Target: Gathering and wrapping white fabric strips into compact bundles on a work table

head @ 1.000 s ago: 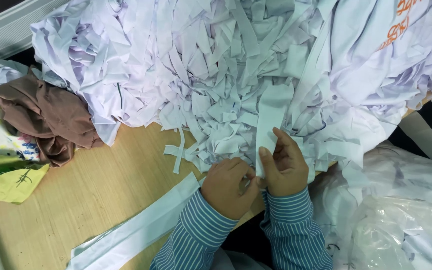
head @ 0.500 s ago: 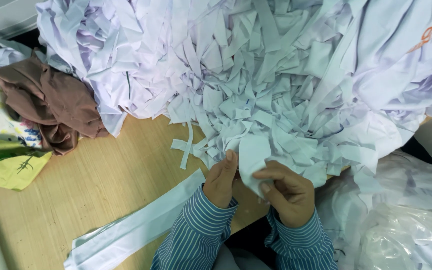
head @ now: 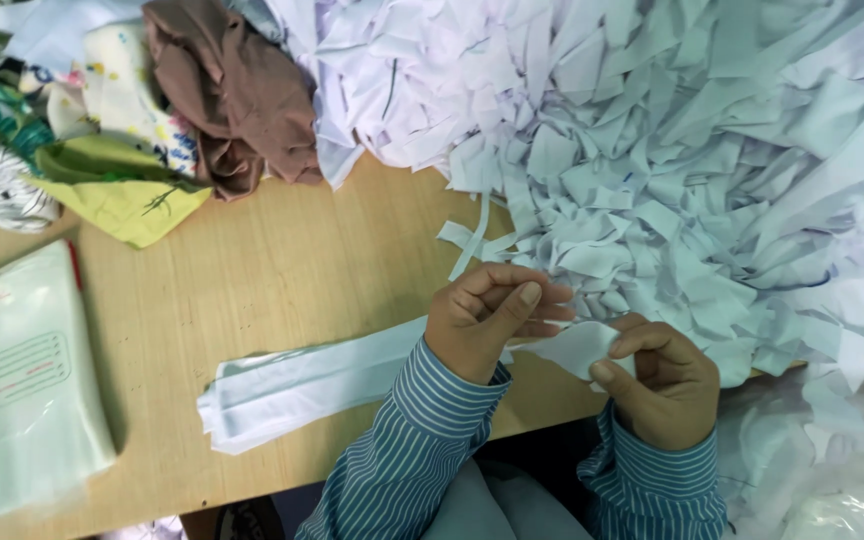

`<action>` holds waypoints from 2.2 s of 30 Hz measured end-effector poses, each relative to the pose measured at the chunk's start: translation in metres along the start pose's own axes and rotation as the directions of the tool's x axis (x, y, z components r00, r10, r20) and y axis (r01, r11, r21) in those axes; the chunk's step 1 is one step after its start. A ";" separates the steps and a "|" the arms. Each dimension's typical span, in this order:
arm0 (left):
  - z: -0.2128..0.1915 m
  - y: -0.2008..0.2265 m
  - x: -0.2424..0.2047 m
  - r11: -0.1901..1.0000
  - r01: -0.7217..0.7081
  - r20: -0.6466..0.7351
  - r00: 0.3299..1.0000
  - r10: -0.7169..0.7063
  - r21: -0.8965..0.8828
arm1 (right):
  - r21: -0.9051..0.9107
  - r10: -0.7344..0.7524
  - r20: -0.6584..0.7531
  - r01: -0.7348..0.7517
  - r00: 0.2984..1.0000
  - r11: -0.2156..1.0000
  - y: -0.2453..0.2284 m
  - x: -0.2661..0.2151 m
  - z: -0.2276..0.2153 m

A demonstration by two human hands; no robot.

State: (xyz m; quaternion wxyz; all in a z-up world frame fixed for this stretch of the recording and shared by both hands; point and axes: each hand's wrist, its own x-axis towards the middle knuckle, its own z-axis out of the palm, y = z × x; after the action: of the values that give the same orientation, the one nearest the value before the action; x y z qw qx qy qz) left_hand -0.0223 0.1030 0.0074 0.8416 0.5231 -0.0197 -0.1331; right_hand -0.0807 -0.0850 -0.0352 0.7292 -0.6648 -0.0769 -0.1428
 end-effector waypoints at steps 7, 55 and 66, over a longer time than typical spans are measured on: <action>-0.006 -0.017 -0.027 0.899 -0.008 0.217 0.971 -0.097 0.437 | 0.207 0.056 0.089 -0.073 0.994 0.976 -0.019 -0.011 0.020; -0.182 -0.005 -0.170 0.027 0.101 -0.091 0.719 0.688 0.995 | -0.600 -0.310 0.582 0.654 0.752 0.460 0.043 -0.046 0.201; -0.185 -0.017 -0.171 -0.211 0.216 -0.082 0.858 0.507 0.953 | -0.726 0.034 0.634 0.579 0.773 0.371 0.049 -0.057 0.171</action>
State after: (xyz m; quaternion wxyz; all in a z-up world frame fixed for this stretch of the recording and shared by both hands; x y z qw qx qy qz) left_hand -0.1591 0.2999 -0.0732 0.1096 0.9798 0.0191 0.1660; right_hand -0.1063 0.0938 -0.0810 0.1649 -0.9321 -0.3101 -0.0888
